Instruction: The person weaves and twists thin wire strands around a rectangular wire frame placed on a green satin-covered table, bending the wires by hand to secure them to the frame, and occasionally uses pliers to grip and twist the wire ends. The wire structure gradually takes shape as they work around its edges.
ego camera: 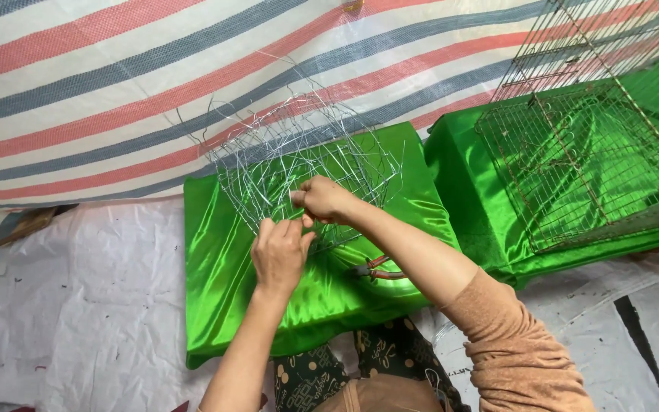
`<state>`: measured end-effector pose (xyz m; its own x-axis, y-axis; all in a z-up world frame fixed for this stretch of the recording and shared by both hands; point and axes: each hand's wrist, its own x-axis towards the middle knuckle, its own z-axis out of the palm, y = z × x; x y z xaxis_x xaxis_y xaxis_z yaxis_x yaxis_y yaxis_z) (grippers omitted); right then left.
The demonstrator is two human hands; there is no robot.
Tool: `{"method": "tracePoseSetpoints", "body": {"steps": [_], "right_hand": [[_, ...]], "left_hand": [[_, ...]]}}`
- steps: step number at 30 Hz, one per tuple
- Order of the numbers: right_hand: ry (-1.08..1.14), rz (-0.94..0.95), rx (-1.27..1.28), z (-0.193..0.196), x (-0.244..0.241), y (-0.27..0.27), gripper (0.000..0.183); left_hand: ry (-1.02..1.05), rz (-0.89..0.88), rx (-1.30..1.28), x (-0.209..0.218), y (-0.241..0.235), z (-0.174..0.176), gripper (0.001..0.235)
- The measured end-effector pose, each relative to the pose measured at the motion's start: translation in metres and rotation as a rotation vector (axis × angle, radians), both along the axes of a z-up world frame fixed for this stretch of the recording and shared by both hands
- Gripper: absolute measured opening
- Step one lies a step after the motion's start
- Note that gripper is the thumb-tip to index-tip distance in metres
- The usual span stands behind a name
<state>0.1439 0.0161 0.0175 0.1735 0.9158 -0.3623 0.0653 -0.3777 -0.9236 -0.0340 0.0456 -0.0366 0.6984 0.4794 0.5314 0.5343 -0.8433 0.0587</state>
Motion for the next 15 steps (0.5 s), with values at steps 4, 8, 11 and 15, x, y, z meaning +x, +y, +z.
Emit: {"method": "tracePoseSetpoints", "body": {"steps": [4, 8, 11, 15], "right_hand": [[0.072, -0.078, 0.010, 0.002, 0.000, -0.012, 0.037], [-0.057, -0.059, 0.184, 0.013, -0.004, -0.036, 0.031], [-0.364, -0.007, 0.393, 0.011, -0.010, -0.045, 0.027], [-1.019, -0.011, 0.752, 0.013, -0.020, -0.062, 0.030]], "left_hand": [[0.013, 0.004, -0.091, 0.000, 0.001, 0.005, 0.032], [0.053, -0.041, -0.241, 0.001, -0.010, 0.035, 0.038], [0.028, -0.082, -0.193, 0.004, -0.021, 0.044, 0.023], [-0.084, -0.093, 0.012, 0.006, -0.021, 0.019, 0.005]]}}
